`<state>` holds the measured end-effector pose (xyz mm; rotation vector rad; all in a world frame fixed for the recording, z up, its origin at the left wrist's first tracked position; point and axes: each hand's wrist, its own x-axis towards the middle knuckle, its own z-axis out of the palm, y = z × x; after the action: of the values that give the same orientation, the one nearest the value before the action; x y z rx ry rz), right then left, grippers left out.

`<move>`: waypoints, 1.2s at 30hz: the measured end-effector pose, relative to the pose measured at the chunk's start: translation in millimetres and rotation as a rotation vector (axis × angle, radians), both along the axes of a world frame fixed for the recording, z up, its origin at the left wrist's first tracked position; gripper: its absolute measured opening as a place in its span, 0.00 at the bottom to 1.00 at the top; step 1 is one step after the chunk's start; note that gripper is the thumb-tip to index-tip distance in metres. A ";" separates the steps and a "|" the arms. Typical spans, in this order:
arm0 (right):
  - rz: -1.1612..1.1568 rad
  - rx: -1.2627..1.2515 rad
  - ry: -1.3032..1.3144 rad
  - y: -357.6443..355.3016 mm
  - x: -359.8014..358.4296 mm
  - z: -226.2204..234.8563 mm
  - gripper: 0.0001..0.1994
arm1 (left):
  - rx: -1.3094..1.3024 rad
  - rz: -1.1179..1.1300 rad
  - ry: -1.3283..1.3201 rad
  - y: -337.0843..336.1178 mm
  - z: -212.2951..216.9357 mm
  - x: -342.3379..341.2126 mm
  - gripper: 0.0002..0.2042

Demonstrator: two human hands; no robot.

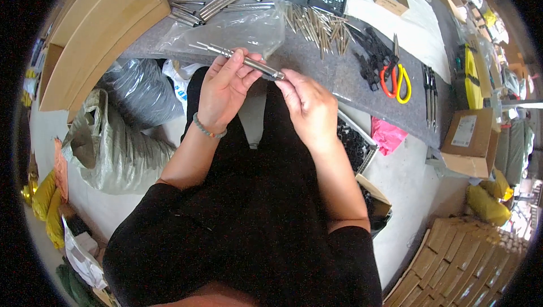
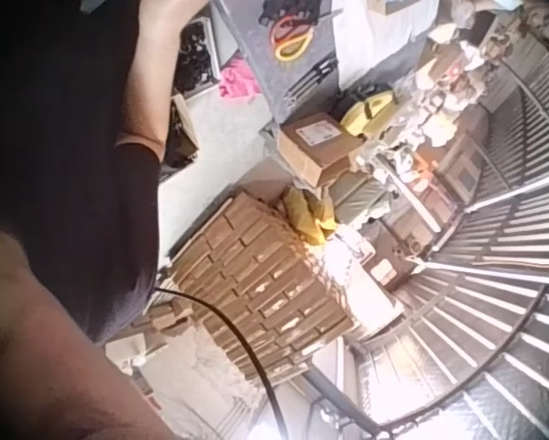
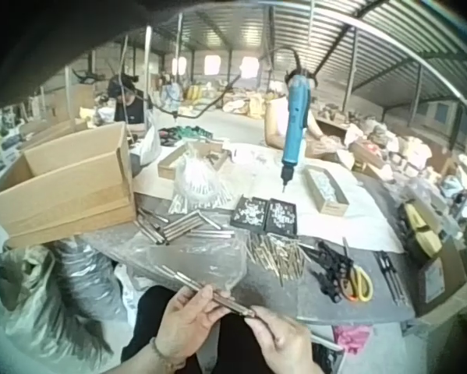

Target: Assembling small metal and plastic parts using an electric screwdriver.

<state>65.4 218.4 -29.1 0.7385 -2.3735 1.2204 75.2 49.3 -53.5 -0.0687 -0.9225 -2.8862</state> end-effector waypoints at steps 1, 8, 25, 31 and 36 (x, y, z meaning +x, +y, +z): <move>0.007 0.030 0.002 1.3 2.0 4.8 0.10 | 0.000 -0.006 -0.003 0.8 1.5 3.5 0.07; -0.027 0.126 0.309 15.6 1.3 -4.1 0.13 | -0.048 0.085 -0.002 22.4 6.2 6.0 0.06; -0.020 0.122 0.250 8.3 1.8 -5.6 0.13 | -0.097 0.094 0.033 23.9 -0.6 6.9 0.05; -0.039 0.249 0.395 -0.3 -8.9 -6.9 0.14 | -0.030 0.109 -0.054 20.8 -5.2 -3.3 0.06; -0.066 0.238 0.421 -3.7 -23.4 -13.9 0.14 | -0.044 0.190 -0.069 24.4 -6.7 -13.0 0.07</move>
<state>42.0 214.7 -43.0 0.8829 -2.1836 0.6786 62.2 73.7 -60.3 0.1102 -0.9489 -2.7085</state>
